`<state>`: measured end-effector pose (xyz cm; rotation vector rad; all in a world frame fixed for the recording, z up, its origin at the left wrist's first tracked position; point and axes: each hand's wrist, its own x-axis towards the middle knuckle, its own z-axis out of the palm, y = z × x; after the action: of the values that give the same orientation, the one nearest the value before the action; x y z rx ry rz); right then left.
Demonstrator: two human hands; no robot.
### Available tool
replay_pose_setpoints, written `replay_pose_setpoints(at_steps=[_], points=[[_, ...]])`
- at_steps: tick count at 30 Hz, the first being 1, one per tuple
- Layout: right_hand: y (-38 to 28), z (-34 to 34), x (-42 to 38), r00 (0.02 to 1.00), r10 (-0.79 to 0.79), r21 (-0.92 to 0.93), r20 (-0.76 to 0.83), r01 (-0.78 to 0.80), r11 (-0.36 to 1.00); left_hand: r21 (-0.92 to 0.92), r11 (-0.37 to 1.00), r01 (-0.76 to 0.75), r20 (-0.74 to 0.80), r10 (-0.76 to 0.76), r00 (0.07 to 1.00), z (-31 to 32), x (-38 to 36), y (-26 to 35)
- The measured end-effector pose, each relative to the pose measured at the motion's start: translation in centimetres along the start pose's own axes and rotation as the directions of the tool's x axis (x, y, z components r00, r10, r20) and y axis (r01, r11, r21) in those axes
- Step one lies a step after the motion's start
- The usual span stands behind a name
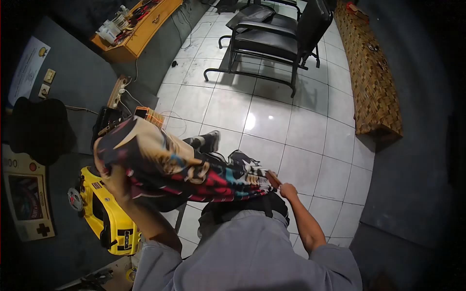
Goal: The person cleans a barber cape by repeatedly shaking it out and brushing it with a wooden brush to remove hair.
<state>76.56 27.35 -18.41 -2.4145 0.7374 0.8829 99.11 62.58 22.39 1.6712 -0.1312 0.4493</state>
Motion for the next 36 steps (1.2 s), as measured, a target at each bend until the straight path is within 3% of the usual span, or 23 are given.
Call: replay_pose_setpoints(at_steps=[1, 2, 3, 4, 6, 7, 9, 11, 13, 14, 15, 17, 20, 21, 24, 26, 28, 29, 30, 31, 33, 34, 36], points=[[0.3, 0.0, -0.1, 0.999, 0.037, 0.065, 0.001, -0.037, 0.997, -0.137, 0.99, 0.028, 0.099, -0.015, 0.995, 0.4, -0.5, -0.3], [-1.1, -2.8, -1.2, 0.991, 0.096, 0.29, 0.09, -0.118, 0.95, -0.293, 0.952, -0.093, 0.235, 0.166, 0.958, 3.0, -1.4, 0.9], [-1.8, -3.9, -1.4, 0.999, -0.026, 0.448, -0.031, 0.037, 0.893, -0.222, 0.972, -0.08, 0.456, 0.176, 0.872, 5.5, -0.6, 3.8], [-2.7, -5.0, -1.6, 0.977, -0.126, 0.572, -0.172, 0.203, 0.794, -0.135, 0.991, -0.02, 0.464, 0.081, 0.882, 6.7, -1.1, 4.1], [-9.0, -12.2, -6.6, 0.953, -0.295, 0.973, -0.068, 0.128, 0.19, -0.003, 0.999, -0.054, 0.55, 0.047, 0.834, 8.7, -1.1, 4.8], [-11.6, -15.9, -9.7, 0.92, -0.386, 0.99, -0.073, 0.115, 0.086, 0.095, 0.994, -0.045, 0.59, -0.02, 0.808, 9.0, -1.2, 5.1], [-14.4, -18.2, -12.0, 0.807, -0.56, 0.982, -0.189, 0.164, -0.094, 0.058, 0.99, -0.128, 0.737, 0.044, 0.674, 9.4, -0.9, 5.2], [-16.7, -18.8, -13.1, 0.696, -0.628, 0.91, -0.349, 0.412, -0.048, -0.041, 0.996, -0.076, 0.772, 0.079, 0.631, 10.1, -1.2, 4.7], [-17.3, -17.4, -11.0, 0.524, -0.692, 0.561, -0.496, 0.802, 0.204, -0.303, 0.944, 0.134, 0.648, 0.101, 0.755, 10.5, -1.7, 4.5], [-17.3, -17.1, -10.7, 0.634, -0.695, 0.584, -0.338, 0.721, 0.374, -0.339, 0.941, -0.017, 0.582, 0.224, 0.782, 9.5, -1.5, 3.3], [-16.7, -15.5, -9.3, 0.634, -0.694, 0.582, -0.34, 0.722, 0.374, -0.237, 0.969, 0.068, 0.555, 0.078, 0.828, 7.5, -1.0, 2.8], [-13.6, -9.3, -4.5, 0.812, -0.558, 0.233, -0.17, 0.584, 0.778, -0.225, 0.972, 0.066, 0.534, 0.067, 0.843, 7.4, -0.9, 2.9], [-4.7, -0.4, -0.6, 0.996, -0.08, -0.112, 0.049, 0.085, 0.99, -0.185, 0.981, 0.057, 0.461, 0.035, 0.887, 7.2, -0.6, 3.3], [-1.6, 1.7, -0.7, 0.997, -0.044, -0.235, 0.063, 0.058, 0.97, -0.17, 0.984, 0.055, 0.434, 0.025, 0.9, 7.2, -0.5, 3.6], [2.3, 3.0, -2.5, 0.984, 0.136, -0.236, 0.117, -0.105, 0.966, -0.12, 0.991, 0.054, 0.35, -0.009, 0.937, 7.3, -0.3, 4.4], [3.7, 2.9, -2.5, 0.961, 0.187, -0.063, 0.204, -0.177, 0.982, -0.098, 0.993, 0.057, 0.304, -0.025, 0.952, 8.0, -0.2, 4.8], [0.4, -1.6, -2.9, 0.951, 0.079, 0.054, 0.299, -0.1, 0.994, -0.067, 0.995, 0.068, 0.254, -0.049, 0.966, 8.3, -0.3, 5.1], [-0.5, -1.7, -2.3, 0.992, -0.025, 0.22, 0.123, -0.002, 0.976, -0.051, 0.996, 0.072, 0.228, -0.059, 0.972, 8.5, -0.4, 5.2], [-1.5, -2.0, -1.7, 0.992, -0.101, 0.36, -0.075, 0.121, 0.925, -0.037, 0.996, 0.075, 0.201, -0.066, 0.977, 8.8, -0.4, 5.3], [-4.8, -5.3, -4.0, 0.934, -0.214, 0.546, -0.286, 0.342, 0.765, -0.022, 0.997, 0.08, 0.176, -0.075, 0.982, 9.1, -0.5, 5.4], [-10.6, -10.1, -7.1, 0.905, -0.265, 0.81, -0.332, 0.418, 0.412, -0.037, 0.997, -0.063, 0.456, 0.073, 0.887, 10.4, -0.9, 5.4], [-13.2, -13.1, -10.0, 0.891, -0.31, 0.842, -0.331, 0.427, 0.33, 0.004, 0.997, 0.083, 0.547, -0.072, 0.834, 10.7, -1.1, 6.2], [-16.8, -16.0, -13.9, 0.808, -0.416, 0.814, -0.418, 0.536, 0.223, 0.032, 0.999, 0.003, 0.56, -0.021, 0.828, 12.1, -1.6, 6.8]])
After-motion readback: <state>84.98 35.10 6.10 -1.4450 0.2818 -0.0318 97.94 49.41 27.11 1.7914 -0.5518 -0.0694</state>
